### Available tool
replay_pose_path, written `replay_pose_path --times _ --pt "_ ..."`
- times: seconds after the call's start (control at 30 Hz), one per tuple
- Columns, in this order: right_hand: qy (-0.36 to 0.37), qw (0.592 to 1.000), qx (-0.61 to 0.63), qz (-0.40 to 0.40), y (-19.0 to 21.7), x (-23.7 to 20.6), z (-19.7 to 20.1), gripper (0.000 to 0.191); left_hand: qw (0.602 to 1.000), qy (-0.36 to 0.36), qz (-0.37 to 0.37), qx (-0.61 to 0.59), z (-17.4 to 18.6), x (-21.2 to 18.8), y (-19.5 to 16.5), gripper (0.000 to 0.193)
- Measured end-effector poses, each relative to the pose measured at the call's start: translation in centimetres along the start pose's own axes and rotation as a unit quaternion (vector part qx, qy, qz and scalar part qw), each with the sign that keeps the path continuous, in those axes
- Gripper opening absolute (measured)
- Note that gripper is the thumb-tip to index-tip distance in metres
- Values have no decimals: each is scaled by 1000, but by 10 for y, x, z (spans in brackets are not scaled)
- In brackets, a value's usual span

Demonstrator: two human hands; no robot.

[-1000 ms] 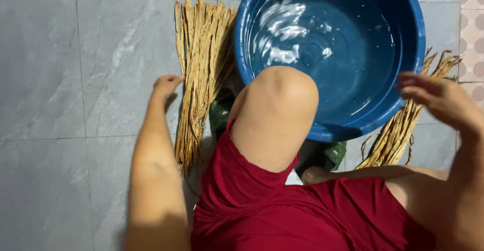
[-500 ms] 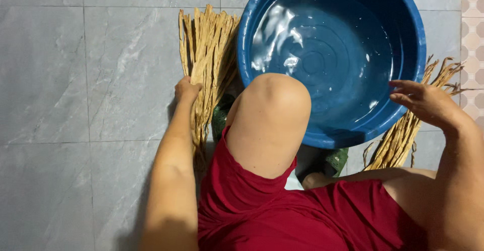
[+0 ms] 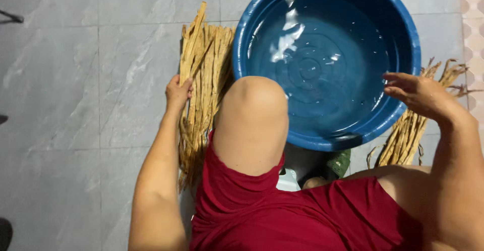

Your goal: The person sits on the floor and repeatedly submerges bundles of dried sticks into a blue basin of water, agitates them by hand, and sets them aside on the floor. The process is repeated for multiple bundles throughout the clip.

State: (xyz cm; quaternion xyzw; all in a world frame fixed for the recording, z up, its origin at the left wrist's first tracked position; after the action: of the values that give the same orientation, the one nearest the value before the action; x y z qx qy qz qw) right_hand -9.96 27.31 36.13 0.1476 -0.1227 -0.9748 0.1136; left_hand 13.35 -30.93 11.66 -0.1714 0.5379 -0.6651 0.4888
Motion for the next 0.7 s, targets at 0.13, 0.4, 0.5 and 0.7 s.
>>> replay_pose_path --times 0.13,0.4,0.5,0.7 --pt "-11 998 63 14 1 -3 8 54 993 68 -93 -38 2 -20 -83 15" --pt "-53 989 129 51 -1 -11 30 49 924 216 -309 64 7 -154 -312 26" --pt "-77 987 132 47 -5 -16 42 47 827 222 -480 193 -8 -200 -372 31" --pt "-122 978 166 31 -20 -26 58 45 540 156 -752 344 -101 -228 -396 8"
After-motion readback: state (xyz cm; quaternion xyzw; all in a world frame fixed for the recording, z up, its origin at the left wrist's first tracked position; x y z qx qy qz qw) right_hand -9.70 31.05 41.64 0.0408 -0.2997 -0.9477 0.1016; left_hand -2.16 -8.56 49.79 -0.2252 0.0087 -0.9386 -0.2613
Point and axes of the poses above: each hand's wrist, its own x-axis towards the middle knuckle, its own z-axis out of the back of the hand, y = z × x, the point moved 4 cm from there along x, towards the middle knuckle, and after that the axes turned 14 degrees about -y, right-handed, at the moved point
